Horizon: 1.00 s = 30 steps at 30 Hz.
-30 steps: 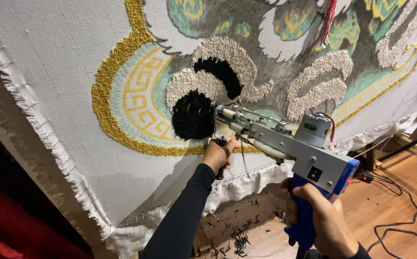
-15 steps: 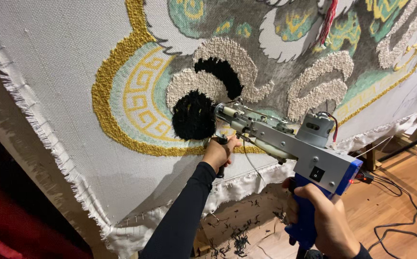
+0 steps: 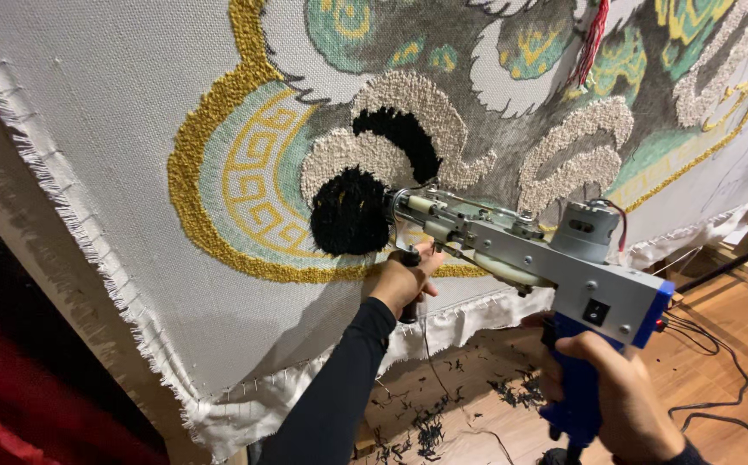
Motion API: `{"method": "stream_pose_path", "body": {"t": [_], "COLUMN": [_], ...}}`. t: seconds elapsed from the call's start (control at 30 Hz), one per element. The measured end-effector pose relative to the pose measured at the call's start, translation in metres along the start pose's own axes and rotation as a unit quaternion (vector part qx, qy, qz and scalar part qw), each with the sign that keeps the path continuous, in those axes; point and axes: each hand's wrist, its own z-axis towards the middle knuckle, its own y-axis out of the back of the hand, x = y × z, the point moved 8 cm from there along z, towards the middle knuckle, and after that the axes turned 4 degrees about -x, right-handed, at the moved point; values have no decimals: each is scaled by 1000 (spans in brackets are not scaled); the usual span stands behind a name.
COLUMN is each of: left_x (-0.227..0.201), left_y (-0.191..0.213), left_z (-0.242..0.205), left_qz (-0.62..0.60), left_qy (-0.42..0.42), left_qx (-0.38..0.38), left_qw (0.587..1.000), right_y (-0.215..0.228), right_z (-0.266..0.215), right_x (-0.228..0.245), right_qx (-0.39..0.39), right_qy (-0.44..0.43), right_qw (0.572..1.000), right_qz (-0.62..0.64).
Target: The person uses a handheld tufting gun to apply black yarn into a white canvas stretched on a frame. They guide the tool to fill a specific dark area of a pre-drawn design, while holding the yarn with their left hand to ensure a steady feed.
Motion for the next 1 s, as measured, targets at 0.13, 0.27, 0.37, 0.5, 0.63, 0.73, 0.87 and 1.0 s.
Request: {"method": "stream_pose_path", "body": {"t": [0.13,0.27,0.37,0.5,0.63,0.73,0.87,1.0], "left_x": [-3,5,-1,-23,-24,-7,24,45], "left_y": [-23,-46,-56,-65,-70,-70,-67,-65], "left_z": [-16,-25,-34,-44,-47,-48,-55,-56], "left_qz": [-67,-96,-66,-56,-39,-84,-111,-103], "left_qy": [-25,4,0,-55,-67,-31,1,29], "left_qx": [3,22,22,20,18,16,10,5], "left_qw": [997,995,998,997,997,996,994,994], "right_y": [47,96,109,118,127,128,127,121], "right_z": [12,25,20,9,10,11,14,13], "right_x": [1,-5,0,8,8,0,-19,-28], "right_qx": [50,79,104,108,97,130,123,113], "right_qy": [7,10,13,25,27,30,4,-6], "right_qw": [999,996,994,993,994,990,992,994], "right_qz": [13,32,30,50,44,45,17,-5]}}
